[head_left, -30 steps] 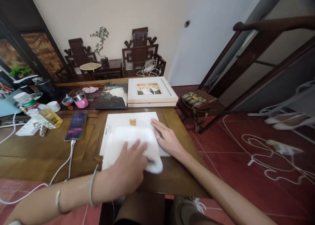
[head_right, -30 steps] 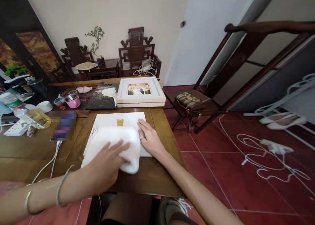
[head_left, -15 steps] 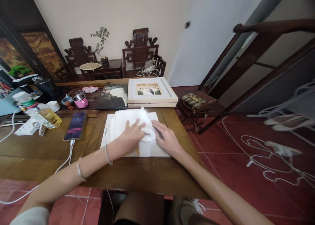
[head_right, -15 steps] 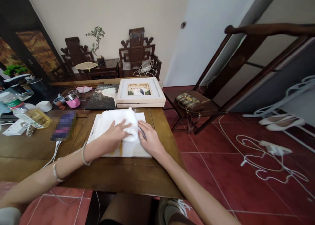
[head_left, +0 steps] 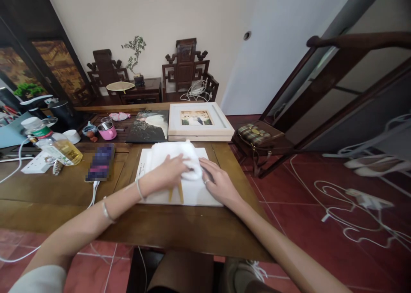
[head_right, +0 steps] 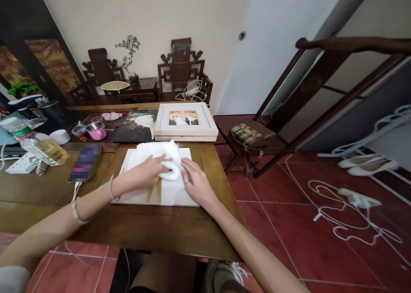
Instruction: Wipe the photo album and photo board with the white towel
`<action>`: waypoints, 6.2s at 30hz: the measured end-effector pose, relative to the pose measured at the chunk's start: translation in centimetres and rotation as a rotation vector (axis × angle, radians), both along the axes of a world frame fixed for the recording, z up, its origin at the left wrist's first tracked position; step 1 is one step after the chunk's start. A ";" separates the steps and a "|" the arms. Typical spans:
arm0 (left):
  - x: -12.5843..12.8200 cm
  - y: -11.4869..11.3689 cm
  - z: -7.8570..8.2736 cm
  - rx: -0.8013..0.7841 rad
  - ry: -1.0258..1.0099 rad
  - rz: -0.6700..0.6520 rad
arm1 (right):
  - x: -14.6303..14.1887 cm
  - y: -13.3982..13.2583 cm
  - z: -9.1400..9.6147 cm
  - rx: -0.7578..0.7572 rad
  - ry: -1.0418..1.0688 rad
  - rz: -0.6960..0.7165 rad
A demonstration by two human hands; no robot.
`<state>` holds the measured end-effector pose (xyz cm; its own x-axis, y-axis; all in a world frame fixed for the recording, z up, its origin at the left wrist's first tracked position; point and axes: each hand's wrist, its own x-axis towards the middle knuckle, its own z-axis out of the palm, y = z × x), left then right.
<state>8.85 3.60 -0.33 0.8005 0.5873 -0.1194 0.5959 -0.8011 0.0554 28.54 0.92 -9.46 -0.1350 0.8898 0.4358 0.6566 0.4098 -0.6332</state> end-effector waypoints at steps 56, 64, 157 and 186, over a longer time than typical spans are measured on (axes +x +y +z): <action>-4.3 -8.8 -0.3 -0.103 0.005 -0.069 | 0.0 -0.2 0.0 -0.005 -0.051 -0.016; -5.7 -4.0 -1.2 -0.147 -0.045 0.003 | 0.0 -0.2 0.0 0.007 -0.040 -0.015; 2.6 6.0 2.2 -0.057 0.106 0.038 | -0.4 -0.2 0.4 -0.033 -0.005 0.006; 3.5 -3.5 -1.6 0.145 0.077 -0.031 | 0.4 -0.9 1.6 -0.211 0.331 -0.113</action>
